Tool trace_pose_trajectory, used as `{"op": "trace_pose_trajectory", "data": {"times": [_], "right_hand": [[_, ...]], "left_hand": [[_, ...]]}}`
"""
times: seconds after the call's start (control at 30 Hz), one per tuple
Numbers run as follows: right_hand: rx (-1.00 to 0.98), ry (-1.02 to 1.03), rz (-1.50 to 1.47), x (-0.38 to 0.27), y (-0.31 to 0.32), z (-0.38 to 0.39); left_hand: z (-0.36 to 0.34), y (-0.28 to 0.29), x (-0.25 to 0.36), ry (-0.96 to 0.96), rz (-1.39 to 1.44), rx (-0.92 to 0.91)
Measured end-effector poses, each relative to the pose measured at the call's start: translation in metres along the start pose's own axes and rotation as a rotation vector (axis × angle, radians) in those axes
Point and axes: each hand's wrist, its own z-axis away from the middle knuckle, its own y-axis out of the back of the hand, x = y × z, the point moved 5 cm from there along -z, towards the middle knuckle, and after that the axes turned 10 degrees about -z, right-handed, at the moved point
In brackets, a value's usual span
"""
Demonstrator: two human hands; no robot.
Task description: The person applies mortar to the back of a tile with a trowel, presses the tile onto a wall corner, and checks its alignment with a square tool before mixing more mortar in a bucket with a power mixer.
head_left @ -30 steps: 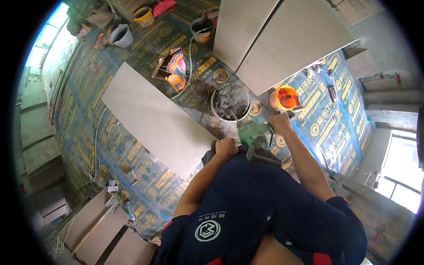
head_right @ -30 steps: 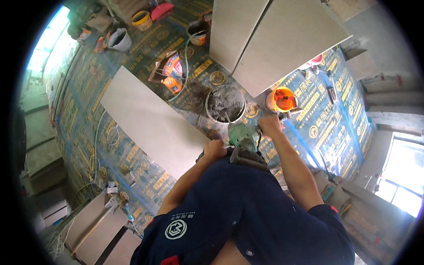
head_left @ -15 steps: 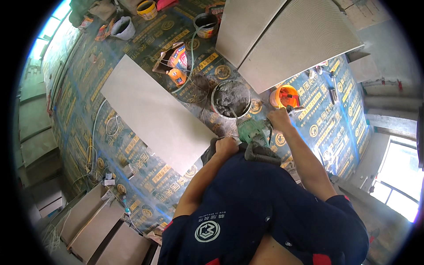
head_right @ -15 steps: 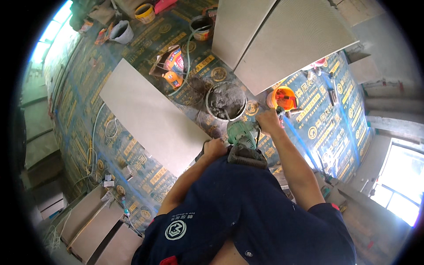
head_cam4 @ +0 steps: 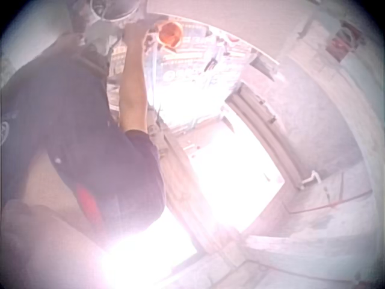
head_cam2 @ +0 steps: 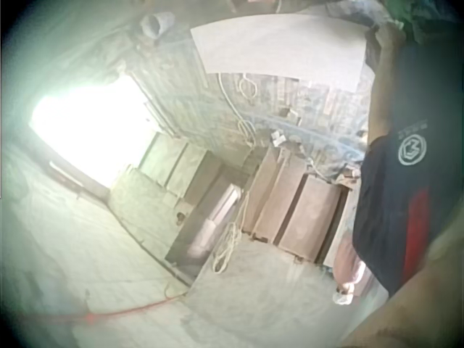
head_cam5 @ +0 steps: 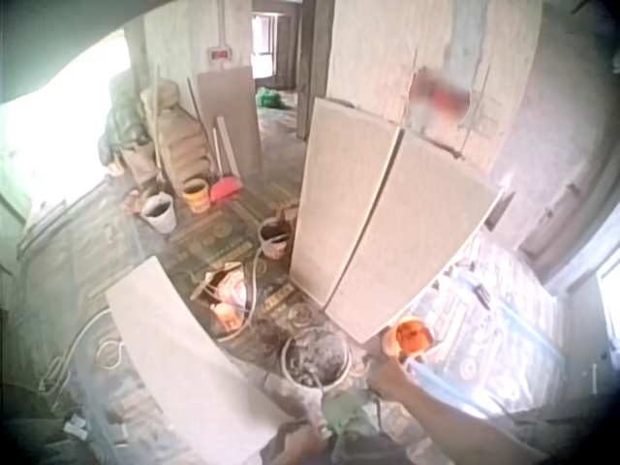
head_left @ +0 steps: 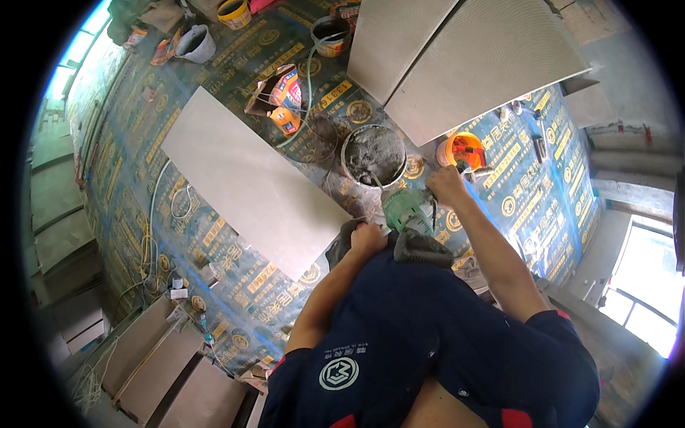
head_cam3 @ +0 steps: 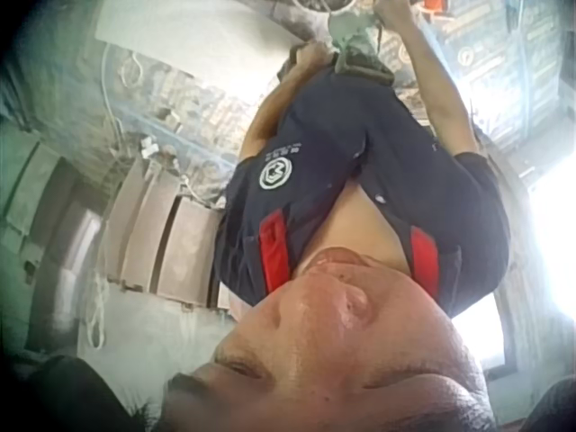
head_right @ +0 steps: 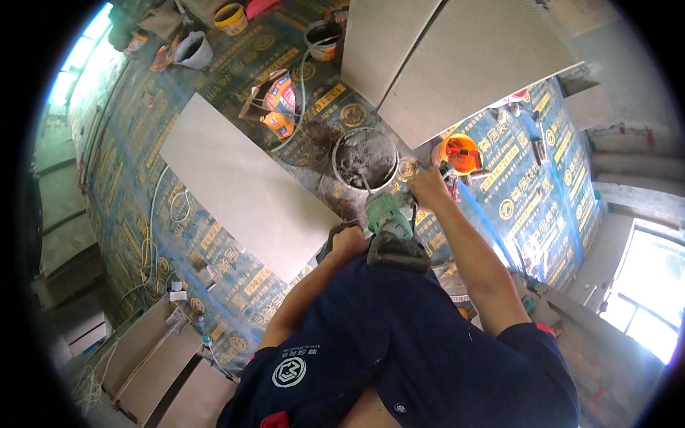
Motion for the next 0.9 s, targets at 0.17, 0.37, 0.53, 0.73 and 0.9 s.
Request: {"op": "trace_pose_trajectory", "data": {"times": [0.17, 0.37, 0.53, 0.73, 0.9], "right_hand": [[0.018, 0.094, -0.002, -0.008, -0.005, -0.015], [0.009, 0.174, 0.073, -0.021, -0.015, -0.026], [-0.191, 0.031, 0.077, -0.004, -0.049, -0.009], [-0.300, -0.033, 0.005, 0.000, -0.084, -0.010], [-0.297, -0.071, -0.086, -0.005, -0.093, -0.014]], "left_hand": [[0.006, -0.014, 0.001, 0.021, 0.092, -0.035], [0.002, -0.037, -0.007, 0.087, 0.157, -0.048], [-0.014, -0.047, -0.005, 0.089, 0.133, -0.100], [-0.032, -0.067, -0.019, 0.107, 0.130, -0.185], [-0.043, -0.066, -0.031, 0.142, 0.057, -0.250]]}}
